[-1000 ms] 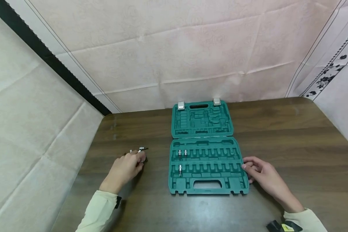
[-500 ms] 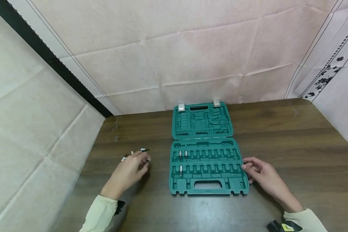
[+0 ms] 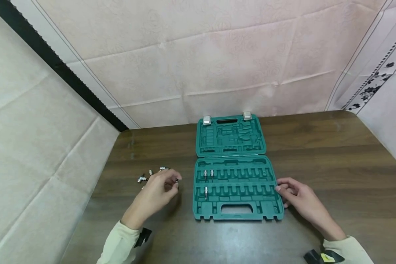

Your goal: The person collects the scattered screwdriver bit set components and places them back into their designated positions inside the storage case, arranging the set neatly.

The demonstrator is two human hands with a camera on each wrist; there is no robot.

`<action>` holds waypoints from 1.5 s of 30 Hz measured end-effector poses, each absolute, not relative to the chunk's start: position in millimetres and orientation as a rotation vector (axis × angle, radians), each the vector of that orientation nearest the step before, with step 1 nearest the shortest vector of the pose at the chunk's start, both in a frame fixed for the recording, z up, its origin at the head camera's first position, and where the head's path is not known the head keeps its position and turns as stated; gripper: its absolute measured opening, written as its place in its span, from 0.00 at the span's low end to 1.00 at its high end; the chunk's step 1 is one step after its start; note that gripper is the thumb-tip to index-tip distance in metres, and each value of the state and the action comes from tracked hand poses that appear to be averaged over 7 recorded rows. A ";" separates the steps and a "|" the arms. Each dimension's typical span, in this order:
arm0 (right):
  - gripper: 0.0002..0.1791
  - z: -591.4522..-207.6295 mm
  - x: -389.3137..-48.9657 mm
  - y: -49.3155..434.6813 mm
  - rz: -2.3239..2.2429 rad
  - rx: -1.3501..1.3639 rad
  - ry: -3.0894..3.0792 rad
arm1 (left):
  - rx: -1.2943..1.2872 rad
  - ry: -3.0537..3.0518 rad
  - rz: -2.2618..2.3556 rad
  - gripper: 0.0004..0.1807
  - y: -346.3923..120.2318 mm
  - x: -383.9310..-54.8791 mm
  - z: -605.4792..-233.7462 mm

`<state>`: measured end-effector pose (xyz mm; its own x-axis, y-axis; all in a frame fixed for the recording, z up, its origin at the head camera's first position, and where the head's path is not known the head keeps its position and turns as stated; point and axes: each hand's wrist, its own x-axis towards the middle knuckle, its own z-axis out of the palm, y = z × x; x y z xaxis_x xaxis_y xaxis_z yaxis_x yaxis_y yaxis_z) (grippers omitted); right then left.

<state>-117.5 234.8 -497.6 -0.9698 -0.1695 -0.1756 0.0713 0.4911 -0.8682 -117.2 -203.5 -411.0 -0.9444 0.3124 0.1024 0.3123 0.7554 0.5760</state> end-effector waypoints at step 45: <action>0.23 -497.0 -117.2 233.8 -1.511 -0.102 2.493 | 0.543 2.901 0.748 0.05 -117.9 -134.7 -439.0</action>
